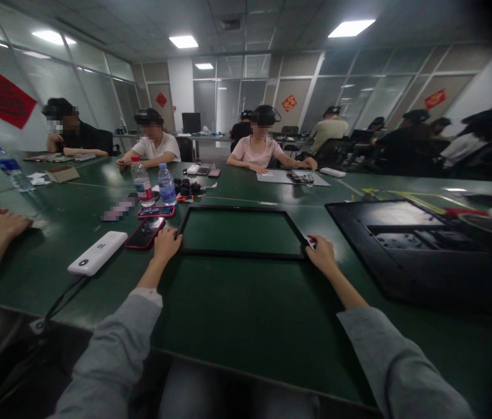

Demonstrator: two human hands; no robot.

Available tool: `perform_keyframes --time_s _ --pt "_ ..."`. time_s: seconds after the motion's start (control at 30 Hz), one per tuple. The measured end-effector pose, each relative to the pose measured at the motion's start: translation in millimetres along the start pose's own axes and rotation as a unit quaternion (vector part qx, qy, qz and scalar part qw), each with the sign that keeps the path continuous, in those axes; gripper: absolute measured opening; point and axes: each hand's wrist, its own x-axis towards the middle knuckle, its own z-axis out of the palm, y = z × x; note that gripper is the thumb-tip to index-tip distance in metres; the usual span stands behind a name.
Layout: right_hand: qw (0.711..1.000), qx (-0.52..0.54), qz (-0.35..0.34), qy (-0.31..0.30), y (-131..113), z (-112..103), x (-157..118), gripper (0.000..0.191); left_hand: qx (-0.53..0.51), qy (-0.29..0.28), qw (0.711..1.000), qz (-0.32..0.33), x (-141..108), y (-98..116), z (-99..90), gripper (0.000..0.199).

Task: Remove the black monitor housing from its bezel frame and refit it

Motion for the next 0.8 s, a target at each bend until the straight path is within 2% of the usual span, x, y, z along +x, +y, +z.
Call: perform_keyframes --time_s 0.23,0.47,0.57,0.67,0.8 --pt "0.997 0.074 0.002 0.000 -3 -4 1 0.043 -0.014 -0.004 1.000 -0.003 2 -2 2.4 0.042" --pt "0.991 0.132 0.030 -0.008 -19 -13 -2 0.042 -0.065 -0.016 0.998 -0.003 1 4 -2.0 0.049" --pt "0.989 0.139 0.038 -0.006 -23 -15 -2 0.042 -0.079 -0.023 0.996 0.032 -3 11 -5.1 0.050" --pt "0.990 0.135 0.043 -0.016 -22 -14 -3 0.043 -0.092 -0.060 0.990 0.089 -9 19 -7.6 0.054" --pt "0.992 0.114 0.026 -0.038 -18 -11 -4 0.048 -0.091 -0.107 0.978 0.153 -15 25 -11.6 0.068"
